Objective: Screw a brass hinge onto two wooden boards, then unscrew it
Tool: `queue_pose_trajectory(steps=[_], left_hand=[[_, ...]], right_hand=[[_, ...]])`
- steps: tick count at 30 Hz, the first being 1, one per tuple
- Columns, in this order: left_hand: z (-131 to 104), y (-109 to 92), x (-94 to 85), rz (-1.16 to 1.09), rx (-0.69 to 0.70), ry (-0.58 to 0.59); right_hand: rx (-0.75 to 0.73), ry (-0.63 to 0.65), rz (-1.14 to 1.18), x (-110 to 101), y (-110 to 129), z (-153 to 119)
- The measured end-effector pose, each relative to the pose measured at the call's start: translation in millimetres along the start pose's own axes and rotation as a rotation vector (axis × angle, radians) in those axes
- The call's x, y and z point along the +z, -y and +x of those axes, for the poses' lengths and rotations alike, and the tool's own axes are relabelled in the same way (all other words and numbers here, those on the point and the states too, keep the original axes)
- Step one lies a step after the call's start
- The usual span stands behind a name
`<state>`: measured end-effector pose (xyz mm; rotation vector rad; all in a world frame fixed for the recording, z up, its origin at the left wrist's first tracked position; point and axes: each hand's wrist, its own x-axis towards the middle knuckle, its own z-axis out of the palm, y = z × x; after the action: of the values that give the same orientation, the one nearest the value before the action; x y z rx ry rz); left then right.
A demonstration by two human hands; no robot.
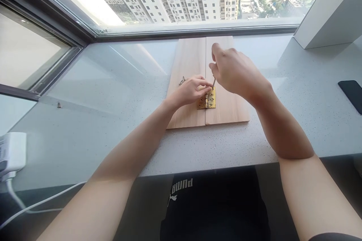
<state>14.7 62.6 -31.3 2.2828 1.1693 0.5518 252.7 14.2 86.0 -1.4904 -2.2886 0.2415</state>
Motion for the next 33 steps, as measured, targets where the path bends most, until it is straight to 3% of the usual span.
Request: queue_pose_trajectory(steps=[5,13,17,21,27,33], left_hand=[[0,-9,-1.0,0.003,-0.013,0.008],[5,-7,5.3,0.019,0.039,-0.007],[4,-11,4.3,0.002,0.049,-0.050],[2,-10,-7.7,-0.018,0.090,-0.141],[-15,29,-32.1,0.088,0.009,-0.280],[-37,75,-30.9,0.052,-0.132,-0.390]], right_hand=[[-0.053,0.018,0.000,-3,8,0],[-0.099,0.032,-0.013,-6,12,-1],[-0.101,0.025,-0.024,-15,17,-3],[-0.080,-0.046,0.017,-28,23,-8],[-0.090,-0.112,0.068,-31,24,-12],[-0.133,-0.053,0.031,-17,11,-9]])
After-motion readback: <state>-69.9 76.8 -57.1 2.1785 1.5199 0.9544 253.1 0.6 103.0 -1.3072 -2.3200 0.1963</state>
